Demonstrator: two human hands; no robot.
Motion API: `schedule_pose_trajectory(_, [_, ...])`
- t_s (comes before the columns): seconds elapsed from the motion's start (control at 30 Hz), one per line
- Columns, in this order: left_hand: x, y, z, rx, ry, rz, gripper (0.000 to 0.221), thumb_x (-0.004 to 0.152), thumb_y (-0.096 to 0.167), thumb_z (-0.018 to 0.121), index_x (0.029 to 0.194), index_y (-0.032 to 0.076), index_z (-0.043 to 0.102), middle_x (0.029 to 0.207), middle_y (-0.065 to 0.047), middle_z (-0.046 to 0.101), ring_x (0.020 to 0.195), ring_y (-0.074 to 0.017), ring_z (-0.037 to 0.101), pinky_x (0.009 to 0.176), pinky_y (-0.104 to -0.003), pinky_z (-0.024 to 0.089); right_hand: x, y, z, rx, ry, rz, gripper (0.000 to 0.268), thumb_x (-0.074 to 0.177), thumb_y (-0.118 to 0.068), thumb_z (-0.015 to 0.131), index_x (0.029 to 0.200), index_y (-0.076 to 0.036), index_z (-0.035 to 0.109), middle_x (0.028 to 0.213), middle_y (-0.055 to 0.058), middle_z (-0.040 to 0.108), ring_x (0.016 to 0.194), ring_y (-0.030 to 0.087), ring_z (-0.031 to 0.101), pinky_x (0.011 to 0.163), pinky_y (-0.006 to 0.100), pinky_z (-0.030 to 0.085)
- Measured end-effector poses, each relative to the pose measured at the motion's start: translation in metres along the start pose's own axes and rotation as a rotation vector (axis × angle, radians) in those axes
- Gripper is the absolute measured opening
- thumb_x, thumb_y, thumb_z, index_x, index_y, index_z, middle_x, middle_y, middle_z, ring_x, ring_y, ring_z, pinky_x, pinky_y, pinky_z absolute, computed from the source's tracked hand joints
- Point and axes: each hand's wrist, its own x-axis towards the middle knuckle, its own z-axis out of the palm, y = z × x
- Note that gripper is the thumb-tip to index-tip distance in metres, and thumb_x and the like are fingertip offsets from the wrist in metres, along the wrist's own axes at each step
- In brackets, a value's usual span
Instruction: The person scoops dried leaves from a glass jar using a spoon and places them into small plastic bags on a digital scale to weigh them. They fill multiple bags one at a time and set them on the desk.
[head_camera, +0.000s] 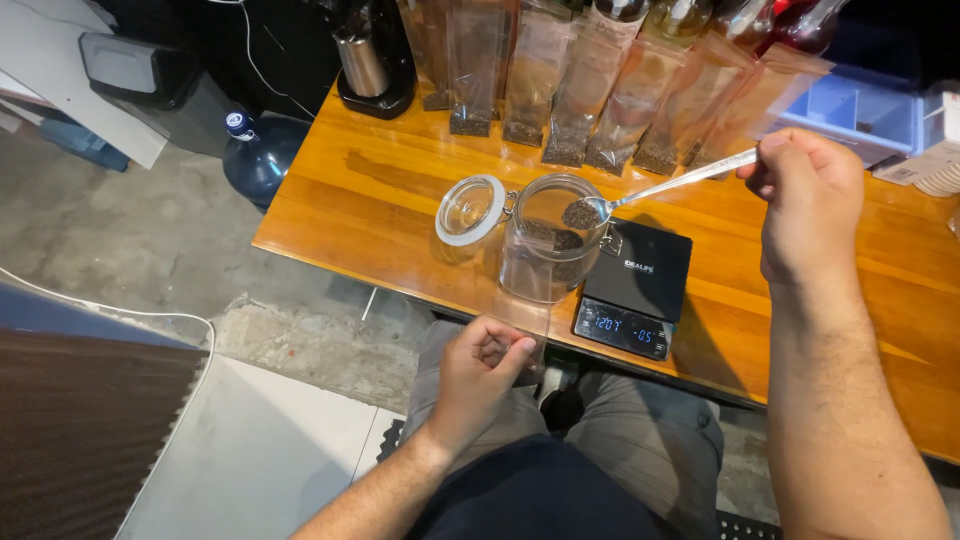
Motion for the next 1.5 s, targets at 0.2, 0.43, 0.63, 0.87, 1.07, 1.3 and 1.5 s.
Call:
schedule_pose_trajectory(0.2, [-0.001,0.004,0.001,0.146,0.026,0.136,0.010,0.089,0.007,0.078,0.086,0.008,0.069,0.076,-0.001,0.073,0.067,-0.0074,0.067,0.061,-0.020,0.057,-0.013,-0.010,0.010,0.007,-0.047,0.010,0.023,0.098,-0.018,0.053,0.078,-0.012,0.063,0.074,-0.004,0.060,0.069,0.001,0.044,0.067,0.017,0.035])
schedule_pose_trajectory(0.43, [-0.006,0.013,0.000,0.131,-0.020,0.202,0.011,0.090,0.002,0.076,0.089,0.006,0.066,0.071,-0.004,0.073,0.061,-0.0097,0.071,0.057,-0.020,0.060,-0.021,-0.001,0.017,0.014,-0.117,-0.075,0.024,0.103,-0.013,0.052,0.082,-0.008,0.063,0.076,-0.003,0.056,0.075,0.005,0.047,0.074,0.020,0.039])
schedule_pose_trajectory(0.63, [-0.007,0.013,0.000,0.134,-0.015,0.222,0.011,0.090,0.002,0.076,0.088,0.007,0.066,0.071,-0.003,0.072,0.061,-0.0089,0.068,0.057,-0.021,0.058,-0.023,-0.002,0.014,-0.017,-0.121,-0.100,0.026,0.107,-0.013,0.051,0.083,-0.008,0.062,0.077,-0.003,0.055,0.077,0.005,0.048,0.077,0.020,0.041])
schedule_pose_trajectory(0.87, [-0.008,0.016,0.001,0.167,-0.026,0.206,0.009,0.090,0.004,0.077,0.089,0.008,0.068,0.075,-0.001,0.071,0.063,-0.0077,0.066,0.057,-0.020,0.057,-0.030,-0.012,0.010,-0.178,-0.170,-0.230,0.030,0.112,-0.014,0.051,0.086,-0.007,0.063,0.078,-0.002,0.052,0.080,0.008,0.046,0.078,0.027,0.039])
schedule_pose_trajectory(1.07, [-0.008,0.018,0.002,0.163,-0.044,0.202,0.010,0.090,0.003,0.076,0.092,0.007,0.068,0.075,-0.002,0.071,0.064,-0.0080,0.066,0.060,-0.020,0.057,-0.032,-0.017,0.006,-0.224,-0.260,-0.316,0.032,0.114,-0.018,0.050,0.087,-0.006,0.062,0.085,0.001,0.059,0.085,0.012,0.053,0.084,0.029,0.042])
schedule_pose_trajectory(1.3, [-0.008,0.016,0.002,0.151,-0.038,0.161,0.009,0.090,0.003,0.076,0.092,0.008,0.068,0.078,-0.001,0.070,0.069,-0.0077,0.065,0.062,-0.020,0.056,-0.034,-0.023,0.002,-0.256,-0.335,-0.405,0.032,0.116,-0.021,0.049,0.093,-0.003,0.061,0.091,0.005,0.059,0.089,0.016,0.054,0.087,0.032,0.043])
schedule_pose_trajectory(1.5, [-0.007,0.018,0.001,0.166,-0.025,0.165,0.009,0.090,0.005,0.076,0.091,0.008,0.069,0.078,-0.001,0.071,0.069,-0.0084,0.066,0.061,-0.020,0.056,-0.030,-0.022,-0.004,-0.207,-0.238,-0.472,0.032,0.119,-0.019,0.047,0.095,-0.002,0.058,0.094,0.007,0.057,0.090,0.017,0.052,0.089,0.032,0.041])
